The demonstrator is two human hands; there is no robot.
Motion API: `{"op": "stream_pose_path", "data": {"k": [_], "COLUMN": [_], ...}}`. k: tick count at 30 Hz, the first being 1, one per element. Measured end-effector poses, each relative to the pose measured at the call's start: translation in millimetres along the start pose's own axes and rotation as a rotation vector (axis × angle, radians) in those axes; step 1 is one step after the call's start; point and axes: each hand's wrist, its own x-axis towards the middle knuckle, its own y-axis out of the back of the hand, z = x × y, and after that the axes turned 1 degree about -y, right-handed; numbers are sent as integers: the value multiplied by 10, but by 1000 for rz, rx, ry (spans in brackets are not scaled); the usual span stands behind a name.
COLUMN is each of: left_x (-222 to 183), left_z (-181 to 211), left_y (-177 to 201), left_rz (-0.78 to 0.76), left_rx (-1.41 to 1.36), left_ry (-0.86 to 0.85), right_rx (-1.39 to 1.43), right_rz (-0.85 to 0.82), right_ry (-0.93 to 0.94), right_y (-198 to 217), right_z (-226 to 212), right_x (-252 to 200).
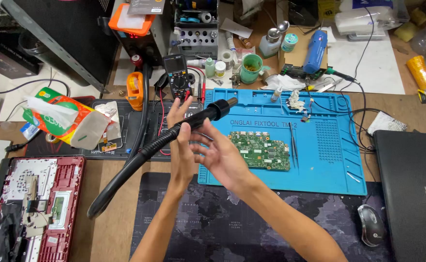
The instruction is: Diagnosing and repairing a laptop motherboard using a heat gun, cotton swab, and multimeter
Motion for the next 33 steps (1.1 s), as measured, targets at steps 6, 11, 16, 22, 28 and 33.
{"op": "stream_pose_path", "data": {"k": [6, 11, 16, 22, 28, 33], "left_x": [-82, -173, 56, 286, 554, 680], "left_z": [166, 236, 329, 166, -223, -74], "left_y": [584, 1002, 1316, 1649, 2043, 2253], "left_rz": [-16, 115, 166, 78, 0, 125], "left_rx": [286, 935, 1344, 1647, 1508, 1370], "left_ry": [53, -351, -707, -564, -368, -215], "right_rx": [71, 0, -102, -199, -597, -1792], "right_rz": [-7, 45, 22, 33, -164, -712], "right_ry": [69, 83, 79, 67, 291, 902], "right_y": [-432, -583, -780, -881, -672, -148], "right_z": [219, 329, 416, 586, 813, 1385], "right_x": [381, 653, 745, 862, 1064, 1127]}}
